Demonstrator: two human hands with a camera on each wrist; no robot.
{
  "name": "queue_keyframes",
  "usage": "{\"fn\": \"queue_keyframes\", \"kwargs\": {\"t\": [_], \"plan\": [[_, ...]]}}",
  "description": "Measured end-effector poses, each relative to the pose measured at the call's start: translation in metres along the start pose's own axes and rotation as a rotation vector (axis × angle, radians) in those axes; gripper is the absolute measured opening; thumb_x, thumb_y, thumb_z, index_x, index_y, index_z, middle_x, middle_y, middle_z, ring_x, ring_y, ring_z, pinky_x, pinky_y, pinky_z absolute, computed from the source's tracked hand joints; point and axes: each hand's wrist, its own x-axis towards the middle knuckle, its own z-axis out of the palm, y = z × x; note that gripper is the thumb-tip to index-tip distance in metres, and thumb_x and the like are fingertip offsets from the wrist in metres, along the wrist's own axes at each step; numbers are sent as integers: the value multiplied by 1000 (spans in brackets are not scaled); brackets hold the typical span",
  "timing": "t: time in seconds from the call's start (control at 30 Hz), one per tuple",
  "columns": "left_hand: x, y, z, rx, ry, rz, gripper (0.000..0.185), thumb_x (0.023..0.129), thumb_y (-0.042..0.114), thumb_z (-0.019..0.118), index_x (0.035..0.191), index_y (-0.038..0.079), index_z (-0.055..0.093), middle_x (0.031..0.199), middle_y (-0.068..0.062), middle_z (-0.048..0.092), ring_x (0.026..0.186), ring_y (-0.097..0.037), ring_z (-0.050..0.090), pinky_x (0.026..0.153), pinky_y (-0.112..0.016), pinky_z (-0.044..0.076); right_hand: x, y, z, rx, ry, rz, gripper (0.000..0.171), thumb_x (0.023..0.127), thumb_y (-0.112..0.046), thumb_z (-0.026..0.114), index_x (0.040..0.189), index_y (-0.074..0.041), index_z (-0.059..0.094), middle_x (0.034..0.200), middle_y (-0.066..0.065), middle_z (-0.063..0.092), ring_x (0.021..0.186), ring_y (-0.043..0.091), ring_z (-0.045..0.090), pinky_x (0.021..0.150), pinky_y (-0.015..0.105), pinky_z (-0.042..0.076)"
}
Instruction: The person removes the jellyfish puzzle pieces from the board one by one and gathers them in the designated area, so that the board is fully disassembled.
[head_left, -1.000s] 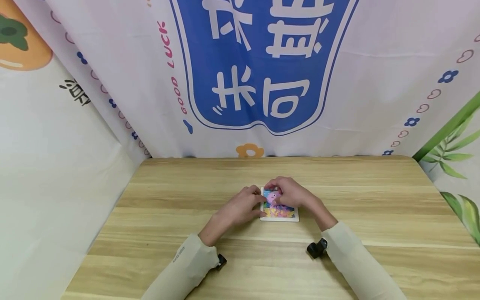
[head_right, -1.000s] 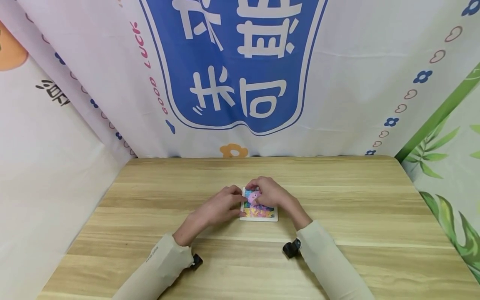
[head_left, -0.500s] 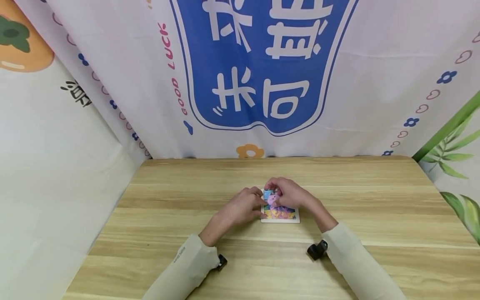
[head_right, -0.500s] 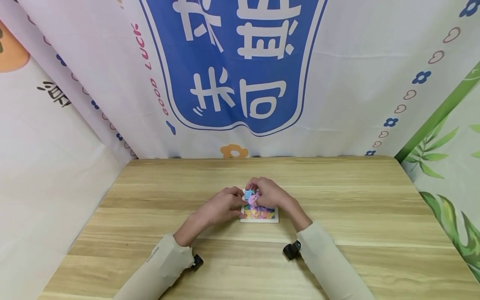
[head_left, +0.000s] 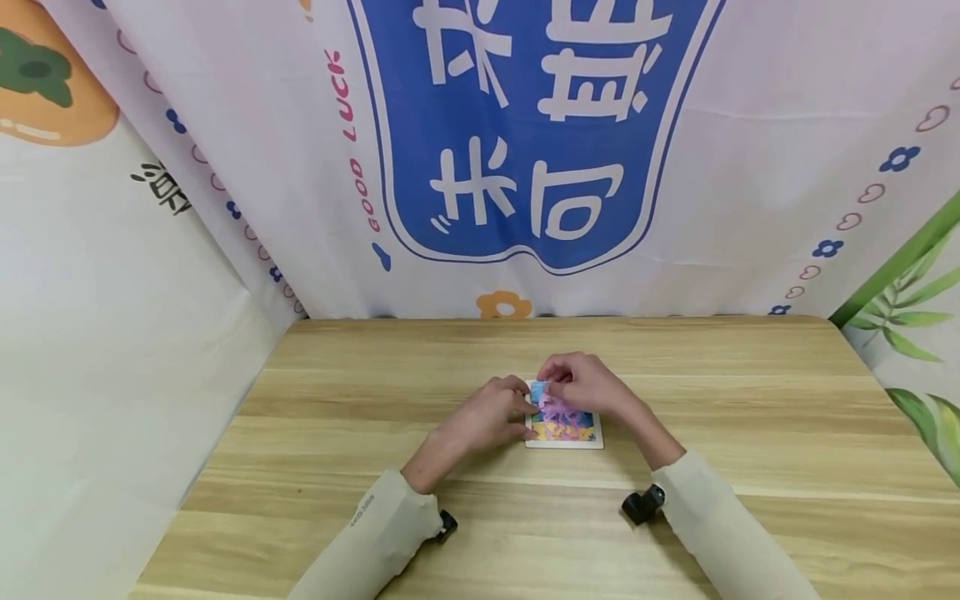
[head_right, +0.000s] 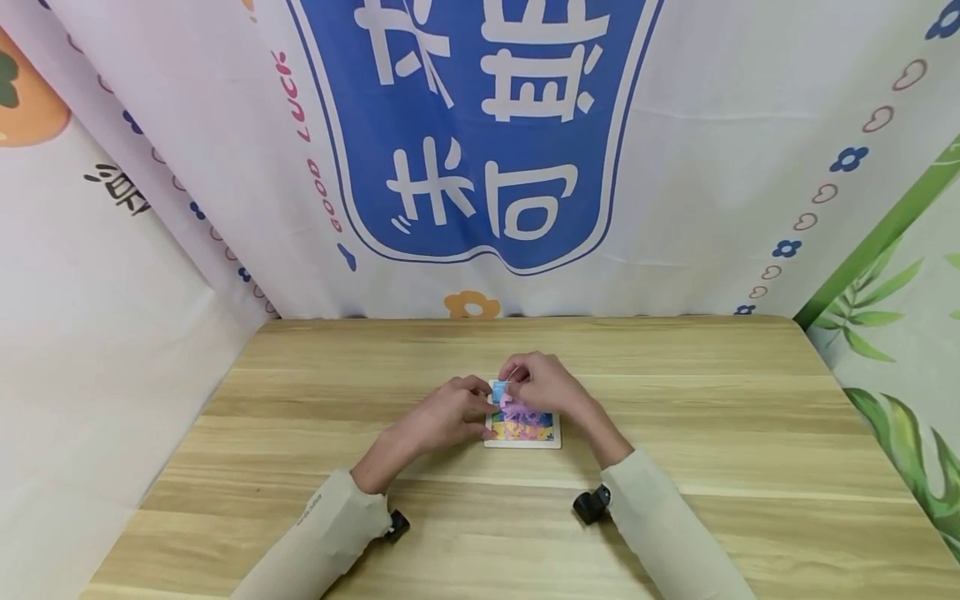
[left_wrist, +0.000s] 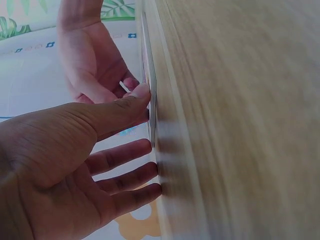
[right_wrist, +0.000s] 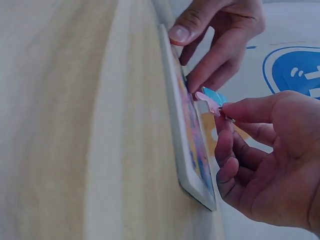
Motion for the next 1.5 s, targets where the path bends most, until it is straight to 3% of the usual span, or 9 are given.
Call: {"fn": "queue_keyframes", "kwargs": {"t": [0.23,0.53,0.73,0.97,1.23,1.5], "plan": [[0,0,0,9,-2,8,37,95,31,84,126,10,80,142,-13,68,130,-26,65,113,-39,54,-4,10,-9,71,14,98,15,99,-9,69,111,-8,77,97,6,72,90,20,62,81,31,51],[-2,2,0,5,5,-14,39,96,33,83,127,11,80,142,-11,68,131,-25,63,114,-39,52,-18,24,-28,116,41,158,18,99,-15,71,113,-5,76,101,8,69,94,22,58,84,33,49],[-2,3,2,-19,13,-40,38,95,32,83,128,11,80,141,-7,69,133,-21,61,115,-37,51,-33,33,-37,134,48,185,19,99,-14,71,114,-3,75,100,9,69,89,22,56,74,29,48],[-3,3,3,-19,10,-60,38,96,32,83,128,12,80,143,-7,68,133,-22,61,115,-37,51,-49,45,-47,87,64,187,18,100,-13,70,114,-3,74,98,8,68,87,21,56,69,27,47],[-2,4,4,-17,7,-52,38,95,32,83,128,12,80,141,-6,69,134,-20,60,116,-38,50,-65,55,-58,52,63,199,18,101,-13,70,115,-3,75,100,9,68,90,22,56,73,27,48],[-2,3,3,-26,18,-53,38,95,31,84,127,12,80,143,-7,68,133,-21,61,115,-37,50,-68,60,-64,-23,65,163,16,103,-11,67,114,-3,75,99,8,68,90,21,56,74,27,48]]}}
